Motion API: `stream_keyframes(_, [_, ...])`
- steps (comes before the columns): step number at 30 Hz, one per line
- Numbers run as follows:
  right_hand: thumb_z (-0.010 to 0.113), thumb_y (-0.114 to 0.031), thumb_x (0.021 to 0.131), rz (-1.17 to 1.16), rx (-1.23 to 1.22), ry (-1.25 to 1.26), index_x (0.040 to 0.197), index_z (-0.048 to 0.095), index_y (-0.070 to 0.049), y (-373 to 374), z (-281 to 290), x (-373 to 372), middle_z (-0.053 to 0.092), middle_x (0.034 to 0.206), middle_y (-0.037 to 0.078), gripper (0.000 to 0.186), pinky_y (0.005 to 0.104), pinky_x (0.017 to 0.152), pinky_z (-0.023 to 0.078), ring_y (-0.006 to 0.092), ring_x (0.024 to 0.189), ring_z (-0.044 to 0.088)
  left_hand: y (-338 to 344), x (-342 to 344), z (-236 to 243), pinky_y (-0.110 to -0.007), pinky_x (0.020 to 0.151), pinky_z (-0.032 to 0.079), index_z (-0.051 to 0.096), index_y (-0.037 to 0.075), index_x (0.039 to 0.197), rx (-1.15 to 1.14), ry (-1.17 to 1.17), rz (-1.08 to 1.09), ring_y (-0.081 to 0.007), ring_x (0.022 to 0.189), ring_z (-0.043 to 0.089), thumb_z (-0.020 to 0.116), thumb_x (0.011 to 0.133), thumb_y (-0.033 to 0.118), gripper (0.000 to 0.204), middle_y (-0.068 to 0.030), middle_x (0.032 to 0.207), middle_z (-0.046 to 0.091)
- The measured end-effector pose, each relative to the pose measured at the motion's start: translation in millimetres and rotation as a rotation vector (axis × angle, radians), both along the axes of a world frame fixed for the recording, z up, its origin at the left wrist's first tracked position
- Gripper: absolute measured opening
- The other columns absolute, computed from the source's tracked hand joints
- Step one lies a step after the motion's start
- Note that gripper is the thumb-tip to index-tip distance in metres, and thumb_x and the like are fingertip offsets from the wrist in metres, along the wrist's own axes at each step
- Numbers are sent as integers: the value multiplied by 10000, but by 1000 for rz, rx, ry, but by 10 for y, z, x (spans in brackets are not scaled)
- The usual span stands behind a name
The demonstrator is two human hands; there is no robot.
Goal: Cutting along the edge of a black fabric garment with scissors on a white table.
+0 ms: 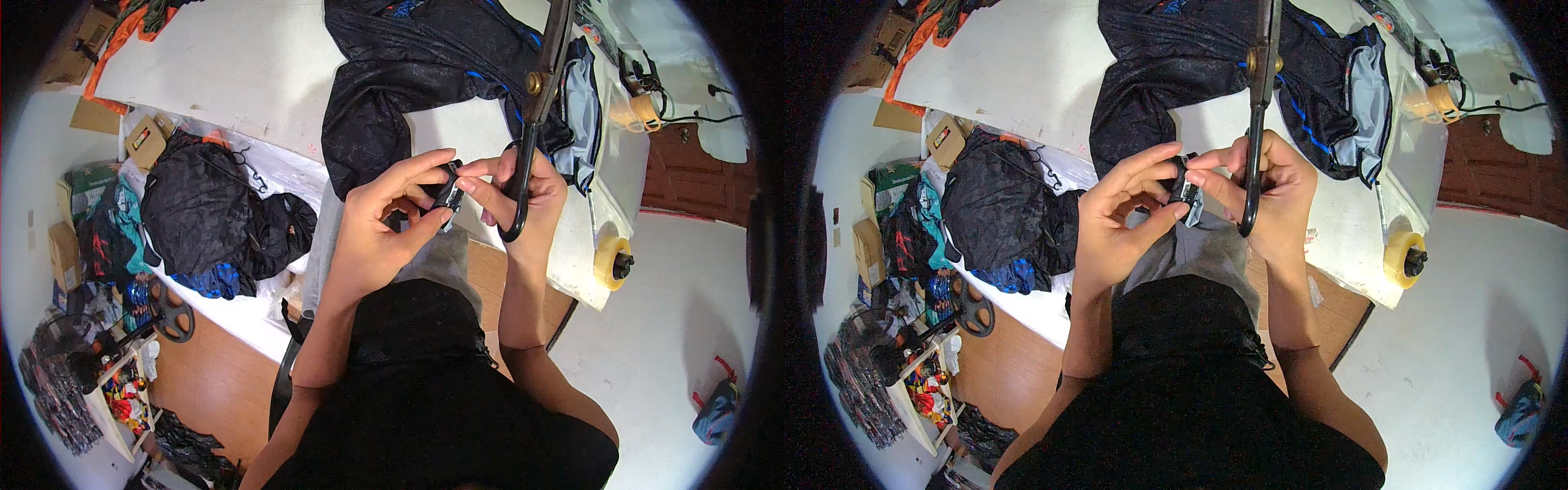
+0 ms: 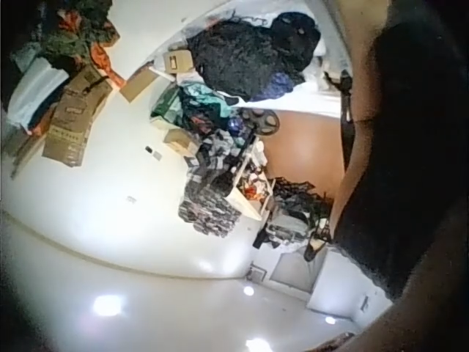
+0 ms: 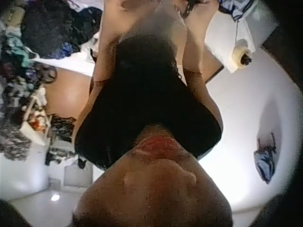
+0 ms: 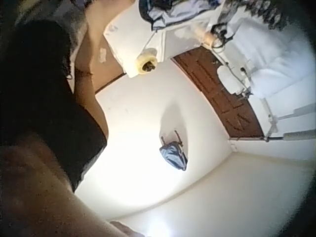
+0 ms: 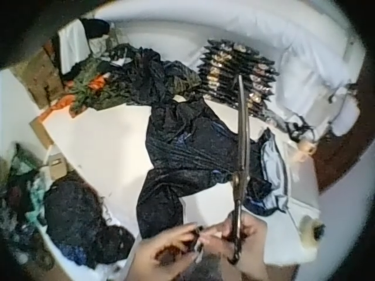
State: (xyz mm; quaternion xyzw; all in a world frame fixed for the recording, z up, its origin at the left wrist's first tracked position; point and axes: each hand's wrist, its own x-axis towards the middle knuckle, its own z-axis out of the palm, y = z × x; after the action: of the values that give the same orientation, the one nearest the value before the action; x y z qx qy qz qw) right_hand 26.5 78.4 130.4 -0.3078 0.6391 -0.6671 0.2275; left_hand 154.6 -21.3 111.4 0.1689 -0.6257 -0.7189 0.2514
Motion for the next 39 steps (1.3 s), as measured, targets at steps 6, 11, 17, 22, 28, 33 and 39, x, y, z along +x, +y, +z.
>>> stream_keyframes(6, [739,52,689,-52,1,-51,732,480,-62,16,5,-5,678,753,128,286,137,384,315,-11,444,448,-9,1,-33,-186,668,453,559,-7,1171,-21,60,-47,-53,766,555,665,711,-108,482,-73,1103,619])
stream_keyframes(11, [751,55,669,-32,-23,-42,728,480,-65,42,-55,-48,673,726,117,302,137,383,315,-4,433,438,-8,13,-42,-189,666,459,563,-10,1163,-18,48,-60,-54,771,559,664,711,-111,474,-80,1120,615])
stream_keyframes(17, [759,50,660,-50,-40,-20,732,491,-68,60,-39,-66,658,701,96,301,138,380,314,-1,433,438,-2,6,-29,-195,662,470,571,-18,1149,-36,53,-58,-60,780,567,663,708,-117,462,-82,1100,621])
stream_keyframes(22, [760,27,672,-46,-34,-72,737,485,-72,67,-51,-77,661,733,101,299,136,374,315,4,445,460,10,-7,-20,-195,663,468,570,-23,1149,-13,66,-55,-62,779,567,659,709,-119,459,-86,1102,620])
stream_keyframes(28, [757,25,681,-19,-53,-138,751,483,-69,76,-49,-76,659,741,111,297,138,364,324,11,452,482,1,-18,-39,-196,663,462,609,-3,1107,-54,56,-54,-70,786,564,653,720,-115,405,-78,1067,625])
stream_keyframes(33, [752,29,685,-1,-55,-160,746,482,-70,66,-48,-82,658,743,122,294,138,364,330,14,452,486,5,-33,-34,-197,662,457,619,1,1096,-71,30,-28,-72,795,560,652,721,-116,394,-78,1049,625])
stream_keyframes(39, [747,35,684,9,-80,-189,736,478,-73,58,-47,-114,653,732,140,294,141,357,331,22,440,482,8,-29,-44,-193,667,452,604,-12,1105,18,62,-31,-71,787,555,646,723,-122,400,-77,1041,625])
